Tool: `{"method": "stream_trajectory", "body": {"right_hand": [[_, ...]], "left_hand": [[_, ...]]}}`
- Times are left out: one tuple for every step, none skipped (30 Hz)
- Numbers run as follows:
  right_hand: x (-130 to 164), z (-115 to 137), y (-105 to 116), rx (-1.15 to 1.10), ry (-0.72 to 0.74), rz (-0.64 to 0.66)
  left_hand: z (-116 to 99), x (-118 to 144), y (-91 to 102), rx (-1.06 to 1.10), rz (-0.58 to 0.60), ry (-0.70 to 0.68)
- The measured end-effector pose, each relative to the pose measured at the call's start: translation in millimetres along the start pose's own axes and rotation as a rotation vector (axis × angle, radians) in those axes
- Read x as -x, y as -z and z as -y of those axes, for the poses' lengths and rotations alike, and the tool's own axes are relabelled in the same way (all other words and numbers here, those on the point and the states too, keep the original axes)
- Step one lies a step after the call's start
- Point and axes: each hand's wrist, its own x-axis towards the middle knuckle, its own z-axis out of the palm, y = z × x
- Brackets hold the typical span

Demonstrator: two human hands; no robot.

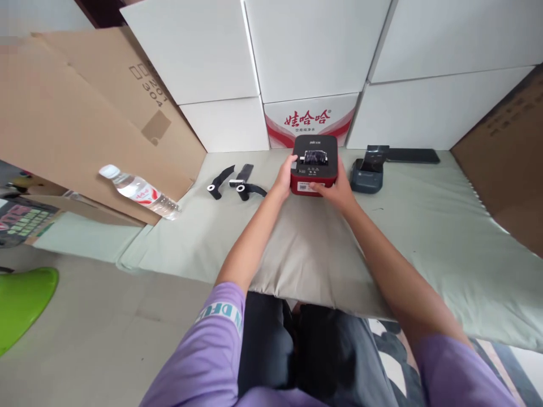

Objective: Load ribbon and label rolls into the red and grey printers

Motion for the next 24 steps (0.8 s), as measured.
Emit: {"method": "stream_trajectory", "body": {"right_hand": [[-12.2, -9.0, -0.1, -0.013, -0.008, 0.002], [-21.5, -18.2, -1.0, -0.022, -0.02, 0.001], [-28.1, -27.4, -2.7, -0.031, -0.034, -0.002], [-32.5, -36.3, -4.9, -0.04, -0.049, -0.004], [-35.2, -44.9, -7.3, -0.05, -0.062, -0.006], [-36.6, -52.8, -9.8, -0.062, -0.071, -0.004], [-37.2, -59.6, -11.8, -0.071, -0.078, 0.004], [-37.2, -64.8, -12.8, -0.075, -0.082, 0.019], [-36.8, -67.9, -12.4, -0.07, -0.087, 0.037], [-36.0, -68.4, -10.2, -0.049, -0.096, 0.046], [-34.8, -65.9, -5.9, -0.013, -0.108, 0.033], [-33.2, -60.4, 0.8, 0.042, -0.117, -0.014], [-31.2, -52.2, 9.6, 0.119, -0.117, -0.096], [-28.7, -42.1, 20.1, 0.217, -0.114, -0.215], [-25.7, -30.9, 31.5, 0.339, -0.09, -0.349], [-22.4, -19.9, 42.9, 0.49, -0.068, -0.477], [-18.9, -10.0, 53.2, 0.647, -0.097, -0.574], [-15.2, -2.1, 61.6, 0.758, -0.188, -0.652], [-11.7, 3.3, 67.5, 0.825, -0.3, -0.671], [-8.4, 6.2, 70.8, 0.862, -0.417, -0.652], [-5.7, 6.7, 71.7, 0.873, -0.522, -0.602], [-3.7, 5.6, 70.9, 0.876, -0.595, -0.535], [-2.6, 3.5, 69.1, 0.882, -0.637, -0.473], [-2.1, 1.1, 67.0, 0.892, -0.655, -0.424]], "left_hand": [[1.7, -14.3, -1.5, 0.053, 0.004, -0.03], [5.2, -27.2, -1.9, 0.102, 0.005, -0.049], [10.2, -38.5, -1.5, 0.149, 0.006, -0.069], [15.8, -48.2, -0.6, 0.18, 0.01, -0.068], [21.4, -56.2, 0.4, 0.203, 0.011, -0.063], [26.6, -62.6, 1.4, 0.219, 0.011, -0.056], [31.0, -67.5, 2.2, 0.227, 0.013, -0.046], [34.7, -71.0, 2.6, 0.228, 0.012, -0.031], [37.8, -72.9, 2.9, 0.222, 0.009, -0.015], [40.6, -73.1, 3.4, 0.213, 0.001, -0.006], [43.3, -71.3, 4.2, 0.199, -0.024, -0.015], [46.4, -67.2, 5.8, 0.18, -0.069, -0.048], [49.9, -60.9, 8.4, 0.154, -0.13, -0.103], [53.8, -52.3, 12.2, 0.118, -0.198, -0.166], [58.1, -41.9, 17.0, 0.07, -0.263, -0.226], [62.4, -30.4, 22.5, 0.014, -0.311, -0.27], [66.5, -18.4, 28.4, -0.04, -0.337, -0.292], [70.2, -7.0, 34.1, -0.083, -0.341, -0.302], [73.3, 3.2, 39.4, -0.109, -0.341, -0.302], [75.6, 11.5, 43.8, -0.119, -0.339, -0.302], [77.2, 17.6, 47.1, -0.118, -0.336, -0.302], [78.3, 21.5, 49.5, -0.114, -0.33, -0.302], [78.8, 23.3, 51.0, -0.117, -0.318, -0.304], [79.1, 23.7, 51.8, -0.13, -0.295, -0.308]]}}
